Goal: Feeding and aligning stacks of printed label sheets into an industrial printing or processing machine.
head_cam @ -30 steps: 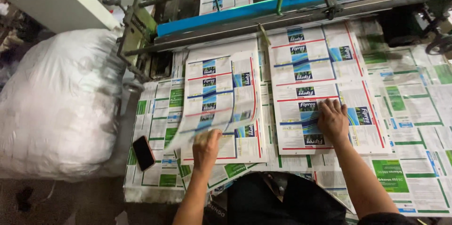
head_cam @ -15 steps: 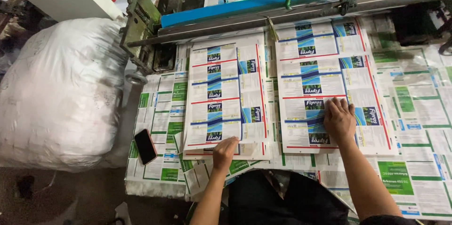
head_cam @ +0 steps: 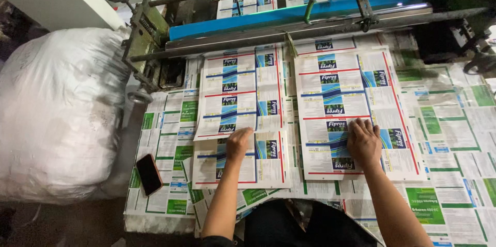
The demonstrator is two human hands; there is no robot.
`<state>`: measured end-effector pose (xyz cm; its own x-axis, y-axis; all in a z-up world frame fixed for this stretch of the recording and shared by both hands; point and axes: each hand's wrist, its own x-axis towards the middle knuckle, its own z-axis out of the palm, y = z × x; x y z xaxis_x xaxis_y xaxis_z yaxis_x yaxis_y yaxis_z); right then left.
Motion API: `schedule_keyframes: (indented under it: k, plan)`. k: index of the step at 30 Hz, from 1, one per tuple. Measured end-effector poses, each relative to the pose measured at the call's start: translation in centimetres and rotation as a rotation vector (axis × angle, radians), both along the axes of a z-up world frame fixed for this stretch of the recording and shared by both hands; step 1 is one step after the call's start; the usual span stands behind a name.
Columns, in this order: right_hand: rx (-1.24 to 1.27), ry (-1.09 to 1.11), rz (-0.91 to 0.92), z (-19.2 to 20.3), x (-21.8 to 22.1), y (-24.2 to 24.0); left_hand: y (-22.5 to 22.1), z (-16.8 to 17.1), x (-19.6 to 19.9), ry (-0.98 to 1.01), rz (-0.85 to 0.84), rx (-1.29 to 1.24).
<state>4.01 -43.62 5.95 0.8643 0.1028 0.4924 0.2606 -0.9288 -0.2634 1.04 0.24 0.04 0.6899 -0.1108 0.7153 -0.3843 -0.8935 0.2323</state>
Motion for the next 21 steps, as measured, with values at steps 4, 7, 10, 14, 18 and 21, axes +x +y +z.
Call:
schedule_keyframes:
  k: [4,7,10,14,18,21]
  plan:
    - [-0.005,0.02,-0.01,-0.2,0.1,0.0,-0.6,2.9,1.6,0.092,0.017,0.032]
    - [0.013,0.001,-0.002,0.1,-0.1,0.0,-1.5,3.9,1.2,0.226,0.048,-0.015]
    - [0.046,0.031,0.007,0.7,-0.2,0.2,-2.3,4.1,-1.7,0.369,0.12,-0.088]
    - [0.014,0.054,0.02,-0.3,0.2,-0.5,-2.9,2.5,-7.5,0.463,0.134,-0.104]
    - [-0.158,0.059,0.034,-2.7,0.1,-1.7,-3.0,2.0,-14.1,0.538,0.125,-0.094]
    - [-0.275,0.178,0.065,-3.4,-2.8,-2.4,-2.6,1.5,-17.6,0.598,0.101,-0.12]
